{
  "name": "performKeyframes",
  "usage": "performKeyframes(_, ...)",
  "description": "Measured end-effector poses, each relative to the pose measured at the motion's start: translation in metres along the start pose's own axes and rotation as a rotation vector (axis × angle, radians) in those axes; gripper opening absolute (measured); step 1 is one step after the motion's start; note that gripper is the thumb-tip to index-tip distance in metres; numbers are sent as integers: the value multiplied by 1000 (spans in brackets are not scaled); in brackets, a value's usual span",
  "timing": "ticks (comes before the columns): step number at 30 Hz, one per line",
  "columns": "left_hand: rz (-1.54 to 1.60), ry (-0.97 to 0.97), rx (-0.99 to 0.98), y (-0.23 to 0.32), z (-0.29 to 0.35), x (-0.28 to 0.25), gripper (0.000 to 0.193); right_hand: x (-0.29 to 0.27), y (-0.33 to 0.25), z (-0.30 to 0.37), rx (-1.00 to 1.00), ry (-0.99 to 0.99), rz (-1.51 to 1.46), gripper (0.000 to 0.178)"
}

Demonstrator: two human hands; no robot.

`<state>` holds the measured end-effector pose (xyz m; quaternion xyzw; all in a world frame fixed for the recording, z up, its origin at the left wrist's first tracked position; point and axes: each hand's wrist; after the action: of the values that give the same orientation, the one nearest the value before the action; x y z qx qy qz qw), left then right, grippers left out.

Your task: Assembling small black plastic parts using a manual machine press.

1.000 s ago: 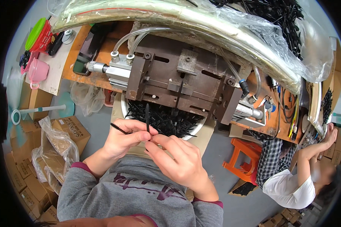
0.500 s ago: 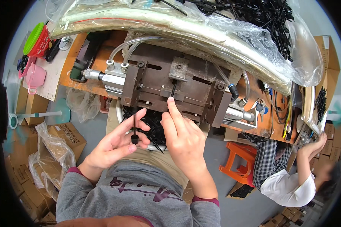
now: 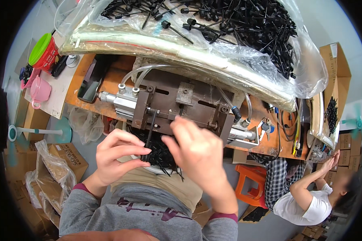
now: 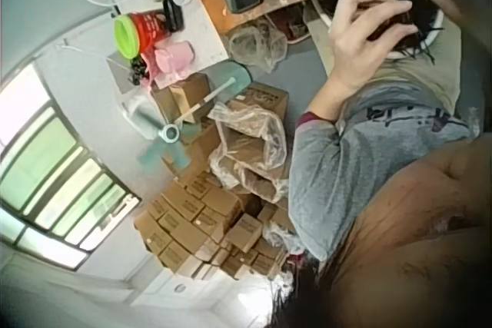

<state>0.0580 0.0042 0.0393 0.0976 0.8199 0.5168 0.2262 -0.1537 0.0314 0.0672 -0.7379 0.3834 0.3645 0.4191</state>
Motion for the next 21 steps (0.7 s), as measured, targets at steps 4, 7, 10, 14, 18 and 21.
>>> performKeyframes(4,-261,18,145,-5,-7,10,32,-31,15,-72,-14,282,30,16)
performKeyframes(7,-395,-27,231,-6,-16,29,31,-46,58,-134,-180,378,296,17)
performKeyframes(10,-496,-55,251,-12,-18,42,30,-48,79,-178,-14,115,519,29)
performKeyframes(14,-593,-72,264,-25,-17,51,27,-37,80,-213,187,-260,575,35)
performKeyframes(18,-658,-78,276,-25,-20,57,25,-41,97,-213,173,-290,531,32)
performKeyframes(21,-668,-91,268,-26,-25,56,23,-45,105,-207,113,-279,447,30)
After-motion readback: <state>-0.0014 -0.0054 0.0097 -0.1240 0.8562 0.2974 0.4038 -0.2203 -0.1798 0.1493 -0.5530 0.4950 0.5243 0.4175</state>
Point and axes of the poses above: each hand's wrist, its own z-axis away from the middle knuckle, its own x-axis out of the palm, y = z × x, and after that the axes turned 5 degrees about -x, right-handed
